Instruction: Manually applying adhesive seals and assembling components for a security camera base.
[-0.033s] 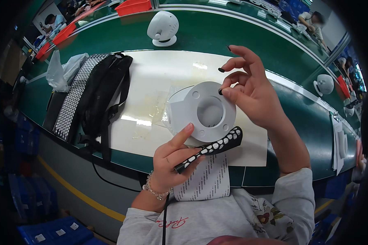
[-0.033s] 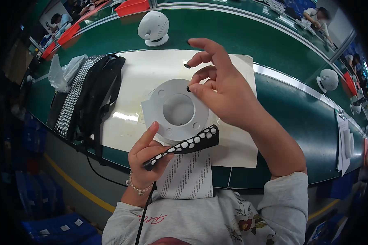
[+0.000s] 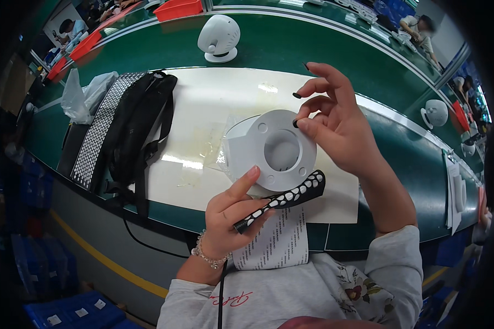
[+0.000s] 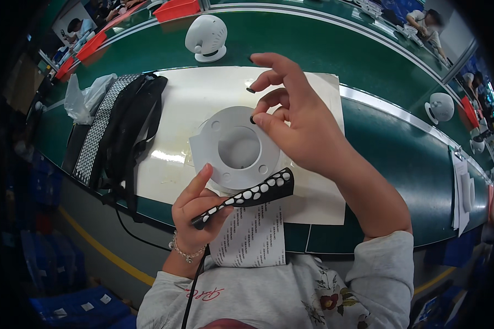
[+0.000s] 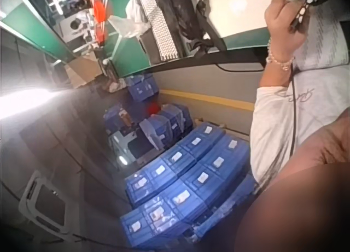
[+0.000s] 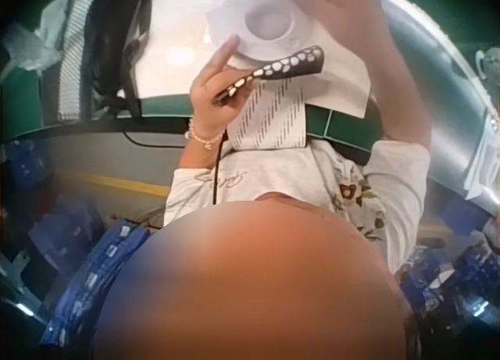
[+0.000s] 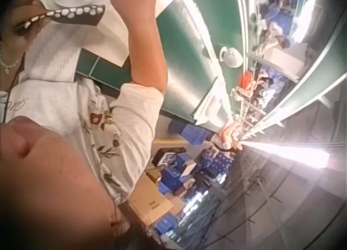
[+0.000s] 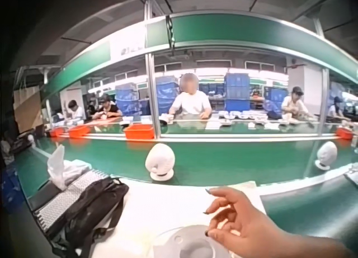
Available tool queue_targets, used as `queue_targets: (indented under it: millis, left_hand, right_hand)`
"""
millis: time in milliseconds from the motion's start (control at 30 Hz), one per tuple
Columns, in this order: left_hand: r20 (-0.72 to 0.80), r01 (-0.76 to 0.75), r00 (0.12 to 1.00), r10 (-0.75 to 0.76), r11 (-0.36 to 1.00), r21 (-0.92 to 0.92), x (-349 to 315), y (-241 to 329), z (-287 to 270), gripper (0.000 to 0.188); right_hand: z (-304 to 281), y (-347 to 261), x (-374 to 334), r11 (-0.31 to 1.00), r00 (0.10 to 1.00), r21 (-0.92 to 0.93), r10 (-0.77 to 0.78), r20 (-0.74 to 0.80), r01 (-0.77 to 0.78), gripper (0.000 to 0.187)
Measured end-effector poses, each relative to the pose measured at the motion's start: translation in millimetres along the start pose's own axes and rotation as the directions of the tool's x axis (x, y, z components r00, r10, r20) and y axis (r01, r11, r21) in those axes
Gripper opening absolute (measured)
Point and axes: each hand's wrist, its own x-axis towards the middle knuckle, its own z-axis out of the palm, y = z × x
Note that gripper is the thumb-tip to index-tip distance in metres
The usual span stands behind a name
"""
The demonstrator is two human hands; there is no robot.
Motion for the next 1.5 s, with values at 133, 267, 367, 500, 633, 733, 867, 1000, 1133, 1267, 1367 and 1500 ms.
queue_targets:
  millis: [133,267,367,500,633,733,867,1000,1133,1267,1367,1500]
  left_hand:
    - [0.014,0.043,0.999,-0.043,0.999,-0.009,-1.1,0.5,0.0,0.023]
    - [-0.003,0.011,1.0,-0.011,1.0,-0.004,-1.2,-1.7,0.2,0.022]
    - [-0.013,0.019,1.0,-0.019,1.0,0.004,-2.7,-1.9,1.0,0.022]
    - [-0.006,-0.031,0.999,0.031,0.999,0.01,-0.3,-4.4,1.3,0.018]
    - [0.003,-0.077,0.997,0.077,0.997,0.01,-0.6,-7.6,1.7,0.014]
    - [-0.015,-0.098,0.995,0.099,0.995,0.031,-1.7,-9.6,-0.1,0.014]
    - [-0.004,-0.083,0.997,0.083,0.997,0.01,-0.3,-9.1,0.4,0.015]
    - [-0.003,-0.064,0.998,0.064,0.998,0.001,-0.7,-9.1,0.1,0.015]
    - [-0.008,-0.062,0.998,0.062,0.998,-0.005,-1.7,-10.3,0.8,0.015]
    - [-0.053,-0.034,0.998,0.033,0.999,-0.019,-1.3,-7.7,4.2,0.018]
    - [-0.053,-0.029,0.998,0.028,0.999,-0.016,-1.2,-6.3,3.4,0.019]
    - [-0.053,-0.009,0.999,0.009,1.0,-0.002,-3.1,-6.6,3.0,0.019]
  right_hand:
    - [2.2,-0.8,-12.1,0.894,0.971,-0.385,-0.24,0.019,0.229,0.058]
    - [2.7,-2.4,-18.2,0.766,0.912,-0.502,-0.382,0.146,0.401,0.056]
    - [4.3,-2.8,-10.7,0.765,0.891,-0.47,-0.438,0.123,0.441,0.053]
    - [16.9,-3.7,2.5,0.845,0.935,-0.401,-0.336,0.116,0.354,0.044]
    - [24.7,-4.0,8.4,0.946,0.983,-0.281,-0.132,0.129,0.163,0.036]
    - [29.4,-8.4,9.3,0.907,0.979,-0.377,-0.139,0.146,0.185,0.035]
    - [33.4,-13.9,2.4,0.763,0.956,-0.579,-0.265,0.129,0.289,0.033]
    - [36.2,-12.6,2.2,0.798,0.969,-0.551,-0.232,0.091,0.243,0.034]
    - [35.5,-12.5,-1.2,0.652,0.922,-0.672,-0.364,0.128,0.351,0.035]
    - [32.4,-15.3,-6.5,0.586,0.897,-0.703,-0.404,0.178,0.403,0.036]
    - [33.9,-23.6,-9.5,0.473,0.886,-0.766,-0.375,0.272,0.435,0.034]
    - [37.3,-28.8,-18.1,0.486,0.913,-0.775,-0.273,0.304,0.404,0.031]
